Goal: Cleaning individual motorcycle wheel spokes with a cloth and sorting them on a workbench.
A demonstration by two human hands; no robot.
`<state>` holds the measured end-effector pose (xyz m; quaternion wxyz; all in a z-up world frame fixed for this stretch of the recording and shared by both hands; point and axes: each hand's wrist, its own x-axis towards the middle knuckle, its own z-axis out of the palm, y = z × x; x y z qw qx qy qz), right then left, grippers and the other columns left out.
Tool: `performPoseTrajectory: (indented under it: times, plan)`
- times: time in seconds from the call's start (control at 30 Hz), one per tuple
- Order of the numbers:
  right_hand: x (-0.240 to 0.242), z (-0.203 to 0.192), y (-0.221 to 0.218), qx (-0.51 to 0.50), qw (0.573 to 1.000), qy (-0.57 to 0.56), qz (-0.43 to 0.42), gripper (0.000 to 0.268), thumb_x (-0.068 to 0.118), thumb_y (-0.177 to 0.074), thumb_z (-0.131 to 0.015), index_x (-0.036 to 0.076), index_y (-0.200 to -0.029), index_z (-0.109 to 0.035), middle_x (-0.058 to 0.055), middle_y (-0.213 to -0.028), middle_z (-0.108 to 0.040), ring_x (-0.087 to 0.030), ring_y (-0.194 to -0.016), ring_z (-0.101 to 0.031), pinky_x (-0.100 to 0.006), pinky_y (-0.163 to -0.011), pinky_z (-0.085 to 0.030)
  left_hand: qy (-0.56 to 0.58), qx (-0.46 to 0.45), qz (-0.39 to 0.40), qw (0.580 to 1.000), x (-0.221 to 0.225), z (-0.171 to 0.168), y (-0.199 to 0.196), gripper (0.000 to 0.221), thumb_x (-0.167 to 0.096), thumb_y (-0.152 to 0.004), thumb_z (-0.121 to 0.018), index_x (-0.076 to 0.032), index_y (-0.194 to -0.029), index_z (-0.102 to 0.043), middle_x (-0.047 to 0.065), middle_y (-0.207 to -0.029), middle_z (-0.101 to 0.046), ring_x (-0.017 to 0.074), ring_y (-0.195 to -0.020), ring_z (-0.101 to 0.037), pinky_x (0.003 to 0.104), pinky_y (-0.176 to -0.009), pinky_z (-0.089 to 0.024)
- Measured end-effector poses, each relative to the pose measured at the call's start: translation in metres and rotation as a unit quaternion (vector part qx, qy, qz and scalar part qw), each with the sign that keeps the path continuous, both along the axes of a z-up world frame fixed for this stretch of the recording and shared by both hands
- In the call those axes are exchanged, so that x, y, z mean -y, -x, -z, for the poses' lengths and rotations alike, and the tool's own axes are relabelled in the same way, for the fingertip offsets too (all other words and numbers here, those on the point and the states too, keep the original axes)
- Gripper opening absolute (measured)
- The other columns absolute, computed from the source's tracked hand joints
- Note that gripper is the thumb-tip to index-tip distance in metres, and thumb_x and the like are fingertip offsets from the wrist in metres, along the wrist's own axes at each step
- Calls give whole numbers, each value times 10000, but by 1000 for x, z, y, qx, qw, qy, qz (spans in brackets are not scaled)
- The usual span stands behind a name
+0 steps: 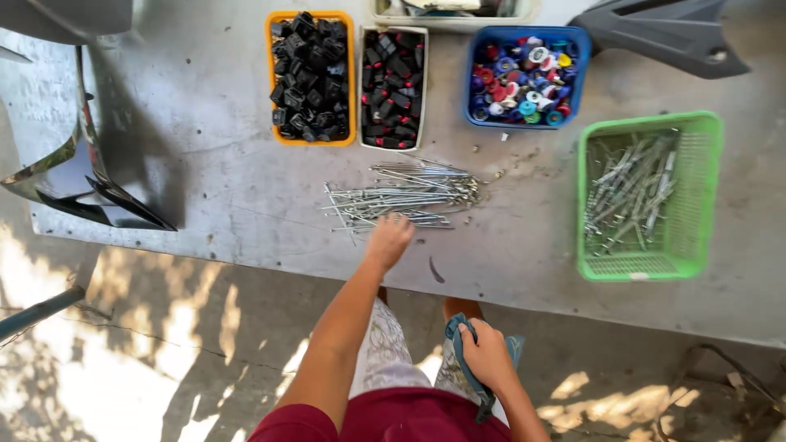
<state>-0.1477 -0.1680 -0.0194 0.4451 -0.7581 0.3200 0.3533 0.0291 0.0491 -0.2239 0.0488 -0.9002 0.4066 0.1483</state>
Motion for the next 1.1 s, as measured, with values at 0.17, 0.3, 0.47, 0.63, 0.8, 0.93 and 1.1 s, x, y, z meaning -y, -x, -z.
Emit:
performPoseTrajectory:
  times: [0.17, 0.3, 0.47, 0.63, 0.8, 0.93, 1.1]
  plan:
    - [-31, 3, -33, 6, 1000, 4, 24, 318, 290, -965, -581, 29, -784, -579, -103, -639, -626, -270, -575, -503, -423, -621, -470, 77, 11, -30, 997, 16, 14, -3, 99, -109, -827, -652, -93, -924, -666, 101, -968, -592, 285, -878, -550, 433, -794, -474]
    - [-48, -6, -41, 36, 997, 22, 66, 292, 245, -982, -578, 27, -789, -563, -94, -590, -546, -227, -529, -433, -402, -557, -415, 123, 6, -32, 992, 17, -2, -14, 161, -89, -833, -630, -76, -993, -611, 104, -1034, -586, 264, -894, -552, 378, -802, -468]
    - [-60, -22, -35, 68, 993, 34, 85, 256, 219, -974, -583, 24, -807, -592, -70, -577, -535, -195, -514, -414, -376, -520, -381, 332, -91, -140, 928, 14, -79, -28, 301, 4, -859, -597, 7, -1159, -569, 164, -1086, -640, 321, -894, -634, 392, -821, -513]
    - [-66, -47, -47, 160, 978, 39, 125, 212, 174, -970, -587, 10, -852, -650, -48, -617, -582, -159, -552, -417, -331, -530, -402, 505, -219, -348, 759, 25, -172, -43, 197, 20, -960, -550, -34, -1148, -571, 84, -908, -720, 228, -651, -626, 351, -627, -493]
    - [-75, -133, -101, 283, 905, -32, 316, 228, 124, -1074, -554, 86, -863, -632, 21, -749, -539, -88, -764, -470, -241, -634, -463, 500, -410, -416, 639, 20, -259, -12, 196, -105, -1000, -617, -97, -843, -734, 35, -562, -602, 147, -589, -574, 297, -657, -509]
    - [-82, -155, -117, 314, 884, -84, 335, 292, 130, -1097, -519, 81, -838, -646, 23, -733, -532, -96, -725, -469, -234, -630, -469, 432, -430, -384, 694, 17, -312, 26, 239, -112, -968, -634, -187, -773, -749, 5, -557, -625, 113, -597, -639, 283, -631, -526]
    - [-76, -201, -132, 357, 833, -120, 406, 315, 152, -1116, -450, 117, -840, -595, 46, -645, -535, -20, -543, -505, -170, -494, -464, 470, -431, -402, 657, 7, -426, 35, 248, -91, -978, -627, -134, -772, -759, 22, -557, -612, 36, -632, -534, 261, -621, -516]
